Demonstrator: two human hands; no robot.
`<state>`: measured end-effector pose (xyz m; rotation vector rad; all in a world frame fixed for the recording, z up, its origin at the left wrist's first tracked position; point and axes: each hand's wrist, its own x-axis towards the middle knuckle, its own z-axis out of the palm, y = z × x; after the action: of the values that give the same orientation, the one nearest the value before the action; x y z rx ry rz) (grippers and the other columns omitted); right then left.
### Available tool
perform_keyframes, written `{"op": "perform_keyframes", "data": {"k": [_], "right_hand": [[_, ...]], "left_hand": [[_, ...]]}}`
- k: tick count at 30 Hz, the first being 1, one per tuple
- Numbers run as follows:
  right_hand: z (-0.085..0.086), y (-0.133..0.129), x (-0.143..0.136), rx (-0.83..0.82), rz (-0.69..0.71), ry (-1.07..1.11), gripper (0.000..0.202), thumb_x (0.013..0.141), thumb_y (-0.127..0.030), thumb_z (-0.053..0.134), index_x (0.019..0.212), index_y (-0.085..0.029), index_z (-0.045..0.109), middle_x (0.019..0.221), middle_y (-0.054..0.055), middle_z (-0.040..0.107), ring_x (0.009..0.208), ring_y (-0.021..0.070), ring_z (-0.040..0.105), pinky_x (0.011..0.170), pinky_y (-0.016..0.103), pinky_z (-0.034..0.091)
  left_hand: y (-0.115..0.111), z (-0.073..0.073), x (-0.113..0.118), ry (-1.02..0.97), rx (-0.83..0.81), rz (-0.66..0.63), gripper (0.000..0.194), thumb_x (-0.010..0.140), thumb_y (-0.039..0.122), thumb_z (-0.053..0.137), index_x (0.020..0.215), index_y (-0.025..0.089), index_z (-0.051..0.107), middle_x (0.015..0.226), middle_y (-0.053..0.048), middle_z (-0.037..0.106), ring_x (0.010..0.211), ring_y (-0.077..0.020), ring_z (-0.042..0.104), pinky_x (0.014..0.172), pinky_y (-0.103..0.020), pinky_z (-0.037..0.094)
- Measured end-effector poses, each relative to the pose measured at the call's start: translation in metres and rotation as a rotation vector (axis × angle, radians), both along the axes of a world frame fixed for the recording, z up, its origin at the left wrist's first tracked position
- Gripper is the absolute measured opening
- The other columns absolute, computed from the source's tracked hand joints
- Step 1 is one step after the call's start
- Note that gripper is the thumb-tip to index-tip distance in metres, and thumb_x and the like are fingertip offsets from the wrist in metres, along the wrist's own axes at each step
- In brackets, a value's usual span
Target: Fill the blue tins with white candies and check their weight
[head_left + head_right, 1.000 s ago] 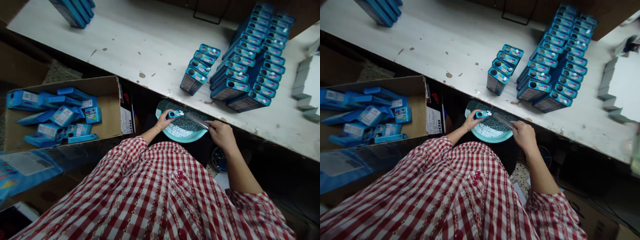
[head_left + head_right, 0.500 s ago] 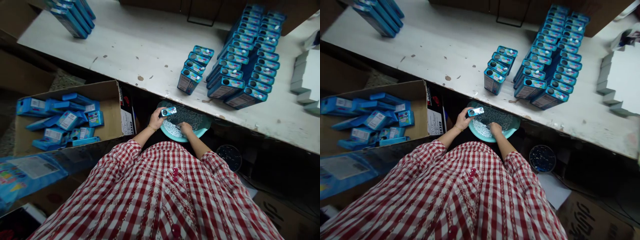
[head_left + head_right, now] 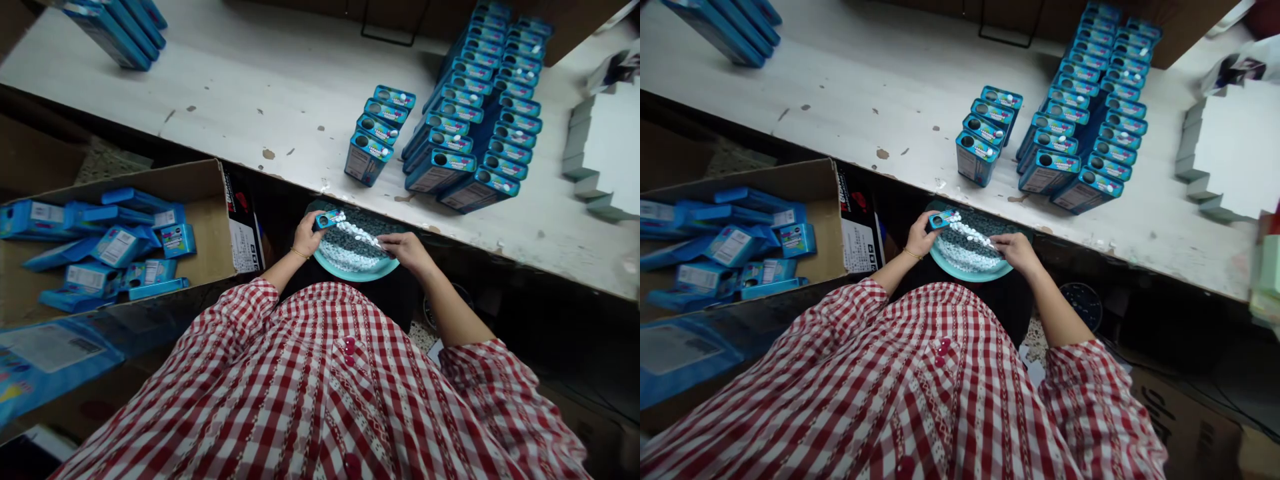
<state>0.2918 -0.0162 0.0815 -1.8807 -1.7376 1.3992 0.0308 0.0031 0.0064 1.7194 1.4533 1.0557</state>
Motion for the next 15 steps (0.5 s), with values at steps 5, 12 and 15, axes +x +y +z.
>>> {"op": "perform_keyframes", "data": {"k": [5,12,15], "right_hand": [[0.063,0.009,-0.026,0.230,0.378,-0.494,0.037,0.079,-0.014,0.044,0.104,-0.021,0.070,0.100,0.007,0.071,0.095,0.0193,0.062,0.082,0.028,0.044],[0.108,0.010,-0.074,0.241,0.633,-0.838,0.035,0.083,-0.011,0.036,0.099,-0.011,0.067,0.095,0.018,0.067,0.087,0.0260,0.065,0.072,0.032,0.046],[0.112,0.003,-0.059,0.280,0.601,-0.852,0.035,0.083,-0.012,0.037,0.098,-0.015,0.068,0.094,0.015,0.068,0.085,0.0259,0.065,0.069,0.032,0.046]], "left_hand": [[-0.005,-0.003,0.020,0.101,0.012,-0.111,0.040,0.069,0.015,0.052,0.109,0.015,0.057,0.109,-0.010,0.062,0.104,-0.0253,0.056,0.093,-0.039,0.043],[-0.007,-0.007,0.021,0.139,0.007,-0.137,0.043,0.067,0.013,0.050,0.109,0.016,0.057,0.112,-0.010,0.061,0.105,-0.0255,0.055,0.094,-0.040,0.042],[-0.013,0.003,0.019,0.196,0.024,-0.152,0.045,0.067,0.010,0.048,0.111,0.016,0.056,0.114,-0.011,0.061,0.106,-0.0256,0.054,0.094,-0.041,0.041]]}}
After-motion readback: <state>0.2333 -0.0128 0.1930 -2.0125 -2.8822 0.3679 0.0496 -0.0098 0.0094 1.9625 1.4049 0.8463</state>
